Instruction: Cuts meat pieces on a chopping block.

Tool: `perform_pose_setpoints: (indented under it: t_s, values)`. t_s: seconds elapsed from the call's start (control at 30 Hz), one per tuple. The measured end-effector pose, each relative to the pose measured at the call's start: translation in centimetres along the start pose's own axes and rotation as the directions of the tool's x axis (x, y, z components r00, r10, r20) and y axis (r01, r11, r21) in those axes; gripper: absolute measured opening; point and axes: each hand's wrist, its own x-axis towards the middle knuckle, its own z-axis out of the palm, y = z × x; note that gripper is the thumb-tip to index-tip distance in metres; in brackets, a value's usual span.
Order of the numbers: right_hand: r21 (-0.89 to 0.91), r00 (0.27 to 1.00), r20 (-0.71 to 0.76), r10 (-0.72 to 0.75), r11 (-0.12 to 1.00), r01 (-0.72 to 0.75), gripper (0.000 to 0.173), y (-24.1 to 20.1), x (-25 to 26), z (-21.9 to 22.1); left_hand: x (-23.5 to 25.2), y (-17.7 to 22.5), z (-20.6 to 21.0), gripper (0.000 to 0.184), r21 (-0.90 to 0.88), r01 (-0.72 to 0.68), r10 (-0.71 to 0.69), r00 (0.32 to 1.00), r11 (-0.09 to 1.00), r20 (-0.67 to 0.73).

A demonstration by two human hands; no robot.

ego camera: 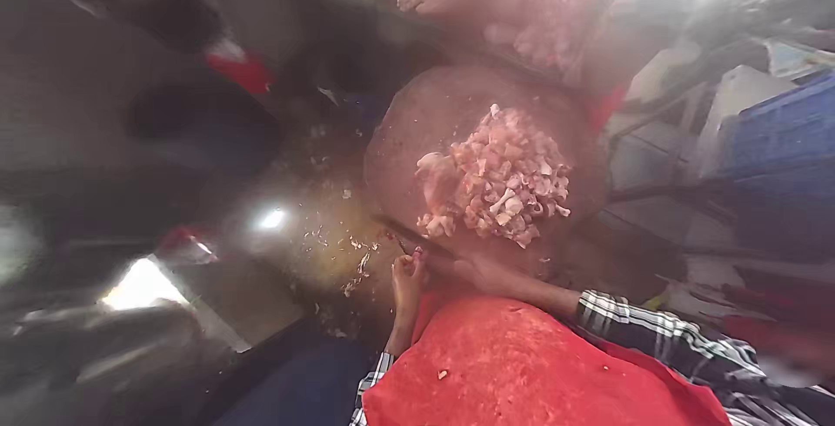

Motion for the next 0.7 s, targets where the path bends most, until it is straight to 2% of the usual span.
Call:
perform_pose_setpoints:
  t_s: [0.07,0.1,0.13,0.2,0.27,0.3,0.33,0.4,0.43,0.47,0.5,0.53,0.57,0.6,0.63,0.7]
  values:
    - [0.040,0.979,0.124,0.163,0.985,-0.169,0.067,3.8,1.0,0.4,0.1,0.3,0.2,0.035,0.020,-0.009,0.009,1.000,1.000,-0.011]
    - [0.069,0.968,0.122,0.218,0.971,-0.228,0.068,4.4,1.1,0.0,0.5,0.8,0.1,0.034,0.036,-0.038,0.038,0.999,0.999,-0.006]
    - [0.057,0.962,0.088,0.259,0.963,-0.265,0.069,4.4,1.1,-0.9,0.9,1.4,0.1,0.033,0.070,-0.092,0.093,0.996,0.993,0.003]
    - [-0.005,0.962,-0.027,0.272,0.962,-0.272,0.070,3.0,0.8,-2.3,1.9,2.0,-0.1,0.027,0.297,-0.294,0.283,0.956,0.909,0.081]
    - [-0.016,0.981,-0.123,0.152,0.988,-0.155,0.066,-0.4,0.4,-4.1,3.8,1.6,-0.1,0.022,0.511,-0.461,0.438,0.882,0.726,0.173]
    - [0.022,0.986,-0.164,0.030,0.999,-0.026,0.066,-2.0,0.1,-4.4,4.2,1.2,-0.2,0.021,0.550,-0.490,0.473,0.861,0.676,0.187]
    - [0.092,0.974,-0.200,-0.103,0.988,0.123,0.071,-3.6,-0.3,-4.6,4.4,1.2,-0.4,0.021,0.553,-0.504,0.488,0.852,0.664,0.191]
    - [0.252,0.899,-0.284,-0.332,0.879,0.405,0.079,-5.4,-1.0,-3.4,3.6,1.1,-1.2,0.020,0.512,-0.513,0.494,0.849,0.689,0.186]
    - [0.249,0.856,-0.311,-0.413,0.834,0.492,0.079,-4.9,-0.9,-2.4,3.3,0.9,-1.9,0.018,0.493,-0.498,0.481,0.860,0.713,0.172]
    - [0.153,0.830,-0.303,-0.468,0.836,0.527,0.080,-3.3,-0.6,-1.7,3.0,0.5,-2.6,0.018,0.473,-0.466,0.453,0.879,0.748,0.150]
    - [-0.009,0.867,-0.220,-0.448,0.889,0.457,0.080,-1.1,-0.4,-1.4,2.8,-0.1,-3.5,0.019,0.452,-0.413,0.404,0.906,0.791,0.122]
    - [-0.176,0.955,-0.076,-0.287,0.947,0.270,0.075,0.9,-0.2,-1.6,2.7,-1.0,-4.4,0.021,0.429,-0.333,0.335,0.939,0.840,0.074]
    - [-0.281,0.997,0.038,-0.071,0.956,0.079,0.074,2.1,0.5,-1.7,2.7,-1.9,-5.6,0.024,0.405,-0.244,0.257,0.966,0.881,0.022]
    - [-0.339,0.990,0.104,0.099,0.939,-0.058,0.076,2.9,1.2,-1.7,2.9,-2.7,-6.8,0.027,0.393,-0.170,0.197,0.980,0.904,-0.029]
    - [-0.372,0.974,0.129,0.186,0.919,-0.127,0.078,3.2,1.5,-1.5,3.0,-3.4,-8.3,0.028,0.385,-0.115,0.154,0.985,0.916,-0.074]
    - [-0.386,0.967,0.122,0.223,0.908,-0.160,0.078,2.9,1.4,-1.5,3.5,-3.1,-11.1,0.030,0.344,-0.057,0.112,0.984,0.937,-0.142]
